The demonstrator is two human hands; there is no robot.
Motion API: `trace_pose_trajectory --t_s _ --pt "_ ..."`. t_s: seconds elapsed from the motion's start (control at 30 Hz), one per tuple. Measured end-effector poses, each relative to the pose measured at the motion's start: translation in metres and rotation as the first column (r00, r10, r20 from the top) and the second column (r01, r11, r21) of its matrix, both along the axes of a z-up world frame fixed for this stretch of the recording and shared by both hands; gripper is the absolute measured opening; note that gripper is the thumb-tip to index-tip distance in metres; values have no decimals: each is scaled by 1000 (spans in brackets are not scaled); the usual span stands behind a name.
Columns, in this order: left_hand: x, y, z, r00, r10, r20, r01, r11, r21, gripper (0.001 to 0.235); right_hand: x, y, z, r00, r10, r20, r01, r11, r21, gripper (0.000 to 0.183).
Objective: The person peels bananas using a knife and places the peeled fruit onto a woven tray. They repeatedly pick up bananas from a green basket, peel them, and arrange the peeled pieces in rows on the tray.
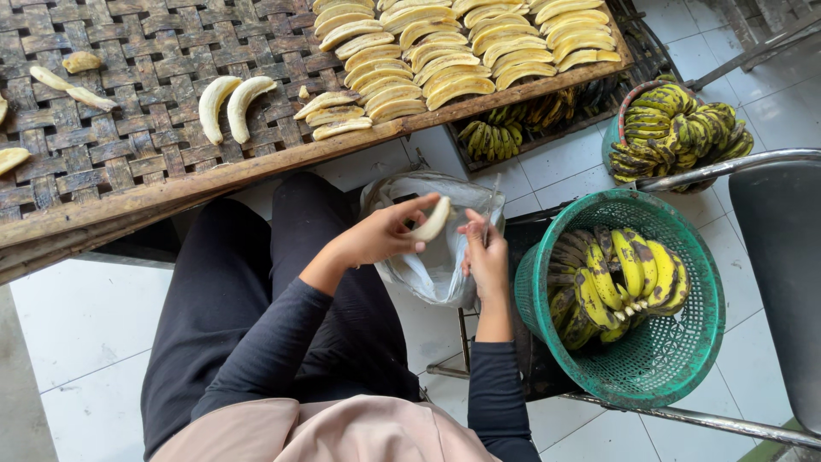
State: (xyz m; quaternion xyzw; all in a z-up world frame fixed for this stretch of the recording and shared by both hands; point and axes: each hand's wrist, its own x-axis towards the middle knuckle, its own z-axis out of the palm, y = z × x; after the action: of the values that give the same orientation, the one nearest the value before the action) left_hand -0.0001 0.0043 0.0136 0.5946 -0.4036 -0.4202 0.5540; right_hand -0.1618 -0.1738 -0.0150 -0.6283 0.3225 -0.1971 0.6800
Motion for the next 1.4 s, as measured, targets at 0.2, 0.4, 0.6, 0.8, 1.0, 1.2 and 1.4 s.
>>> trace_pose_trajectory --t_s 0.2,0.4,0.6,0.8,1.0,1.2,1.4 --pt "-12 5 40 934 190 303 -177 982 -70 79 2 19 26 942 80 326 -143 974 176 46" --pt "-10 13 60 873 226 432 -176 973 -152 70 8 17 31 911 124 393 -214 957 194 40" --pt "-22 -6 28 887 244 -391 -403 821 -404 64 3 29 45 899 47 435 -108 987 115 36" --pt "-33 -57 -7 220 285 -933 -787 617 3 40 -14 69 70 850 300 433 -344 939 24 67" --pt "-28 -54 -2 267 215 -939 -806 584 -96 28 -32 102 79 873 470 134 -416 858 -301 68" --pt "-24 -46 14 410 278 -868 -828 513 -227 26 -37 112 82 857 514 45 -403 721 -564 57" --pt "-25 -42 25 502 207 -839 -809 456 -371 27 -35 114 81 869 494 14 -402 724 -560 57"
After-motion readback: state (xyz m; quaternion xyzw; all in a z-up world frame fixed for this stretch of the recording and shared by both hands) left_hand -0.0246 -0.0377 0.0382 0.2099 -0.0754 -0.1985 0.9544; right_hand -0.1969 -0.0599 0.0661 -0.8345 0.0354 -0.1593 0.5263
